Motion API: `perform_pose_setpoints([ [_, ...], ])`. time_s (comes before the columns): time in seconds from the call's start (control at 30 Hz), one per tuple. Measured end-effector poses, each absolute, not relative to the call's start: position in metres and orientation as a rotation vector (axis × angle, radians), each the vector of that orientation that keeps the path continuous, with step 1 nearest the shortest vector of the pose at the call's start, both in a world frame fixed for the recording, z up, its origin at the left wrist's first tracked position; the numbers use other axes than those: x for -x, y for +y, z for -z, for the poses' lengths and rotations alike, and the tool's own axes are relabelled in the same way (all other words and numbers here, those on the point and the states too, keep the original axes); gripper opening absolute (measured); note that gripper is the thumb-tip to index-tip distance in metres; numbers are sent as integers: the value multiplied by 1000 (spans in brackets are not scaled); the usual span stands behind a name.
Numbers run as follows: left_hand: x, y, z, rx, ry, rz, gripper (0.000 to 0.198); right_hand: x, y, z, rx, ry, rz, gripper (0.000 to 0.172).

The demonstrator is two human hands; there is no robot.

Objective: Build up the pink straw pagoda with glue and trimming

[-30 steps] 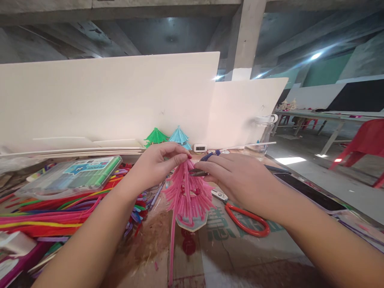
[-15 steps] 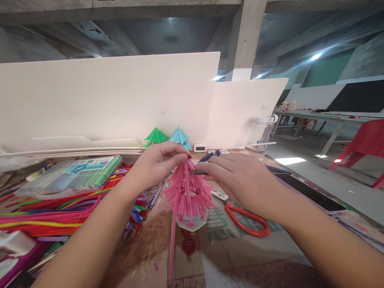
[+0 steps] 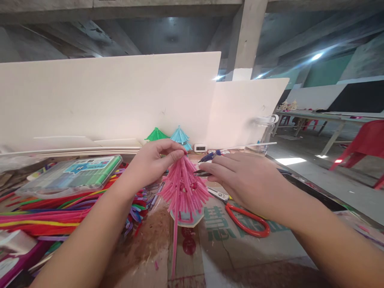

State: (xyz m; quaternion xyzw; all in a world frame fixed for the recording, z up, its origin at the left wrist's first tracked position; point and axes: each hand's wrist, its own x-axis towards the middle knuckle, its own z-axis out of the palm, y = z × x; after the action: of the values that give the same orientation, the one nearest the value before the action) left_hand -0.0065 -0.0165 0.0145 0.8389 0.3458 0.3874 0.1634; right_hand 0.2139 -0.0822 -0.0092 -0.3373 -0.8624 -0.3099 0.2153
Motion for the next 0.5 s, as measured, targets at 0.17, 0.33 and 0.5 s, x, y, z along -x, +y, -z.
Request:
perform_pose_setpoints([
  [0.17, 7, -16, -14, -2402, 985, -1105, 26, -212, -83, 10, 946, -2428, 876, 25],
  [0.33, 7, -17, -15, -2414, 1003, -1098, 25, -210, -81, 12, 987, -2455, 867, 26],
  [0.5, 7, -18, -15, -2424, 1006, -1104, 25, -209, -81, 13, 987, -2463, 895, 29],
])
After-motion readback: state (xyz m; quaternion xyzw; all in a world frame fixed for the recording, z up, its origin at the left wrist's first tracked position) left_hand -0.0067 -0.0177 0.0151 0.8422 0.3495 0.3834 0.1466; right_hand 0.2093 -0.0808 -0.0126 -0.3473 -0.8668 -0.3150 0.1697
